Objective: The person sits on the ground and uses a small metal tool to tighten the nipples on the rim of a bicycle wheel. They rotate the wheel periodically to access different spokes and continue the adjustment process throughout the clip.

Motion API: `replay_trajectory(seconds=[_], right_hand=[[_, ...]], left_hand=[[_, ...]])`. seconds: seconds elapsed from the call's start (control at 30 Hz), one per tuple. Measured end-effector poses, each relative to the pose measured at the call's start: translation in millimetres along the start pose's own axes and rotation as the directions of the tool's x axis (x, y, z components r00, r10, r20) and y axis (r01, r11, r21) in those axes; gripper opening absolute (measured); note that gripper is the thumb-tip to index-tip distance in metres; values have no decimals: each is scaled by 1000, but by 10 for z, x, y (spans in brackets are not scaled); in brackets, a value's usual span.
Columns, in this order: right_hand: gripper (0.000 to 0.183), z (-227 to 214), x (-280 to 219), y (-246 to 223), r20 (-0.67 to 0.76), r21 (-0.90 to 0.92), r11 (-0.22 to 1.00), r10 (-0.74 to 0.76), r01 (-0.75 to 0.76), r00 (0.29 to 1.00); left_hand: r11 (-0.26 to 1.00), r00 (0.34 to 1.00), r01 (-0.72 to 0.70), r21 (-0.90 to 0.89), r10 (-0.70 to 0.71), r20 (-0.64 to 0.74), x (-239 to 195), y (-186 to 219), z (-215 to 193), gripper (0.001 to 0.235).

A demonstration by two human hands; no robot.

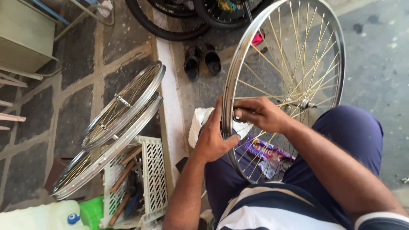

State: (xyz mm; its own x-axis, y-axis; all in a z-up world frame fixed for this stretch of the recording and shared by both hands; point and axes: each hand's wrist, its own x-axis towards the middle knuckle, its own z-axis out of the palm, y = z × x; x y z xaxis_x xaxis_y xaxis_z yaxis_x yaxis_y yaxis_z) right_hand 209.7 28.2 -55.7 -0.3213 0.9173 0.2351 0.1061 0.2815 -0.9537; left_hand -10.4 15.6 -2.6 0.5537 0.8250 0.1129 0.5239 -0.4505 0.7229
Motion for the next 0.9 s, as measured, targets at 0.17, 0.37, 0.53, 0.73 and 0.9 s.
replay_trajectory(seconds=[0.17,0.37,0.53,0.73,0.9], right_hand=[[49,-4,-62,-80,-52,-276,939,-229,206,972],[32,102,-73,-18,-82,-545,794,-370,269,926],[31,257,-66,-111,-61,-810,439,-722,389,689],[27,95,-224,-184,-161,-238,934,-307,265,938],[38,-175,13,-158,161,42,999,-1,-6,987]], left_hand=[[995,998,-61,-79,62,19,15,-70,-21,115],[991,998,-36,-131,43,49,10,-61,-32,116],[988,992,-122,-98,125,28,24,-25,-14,116],[994,998,-41,-101,45,40,23,-27,-32,117],[994,997,-66,-88,69,37,24,39,-20,115]])
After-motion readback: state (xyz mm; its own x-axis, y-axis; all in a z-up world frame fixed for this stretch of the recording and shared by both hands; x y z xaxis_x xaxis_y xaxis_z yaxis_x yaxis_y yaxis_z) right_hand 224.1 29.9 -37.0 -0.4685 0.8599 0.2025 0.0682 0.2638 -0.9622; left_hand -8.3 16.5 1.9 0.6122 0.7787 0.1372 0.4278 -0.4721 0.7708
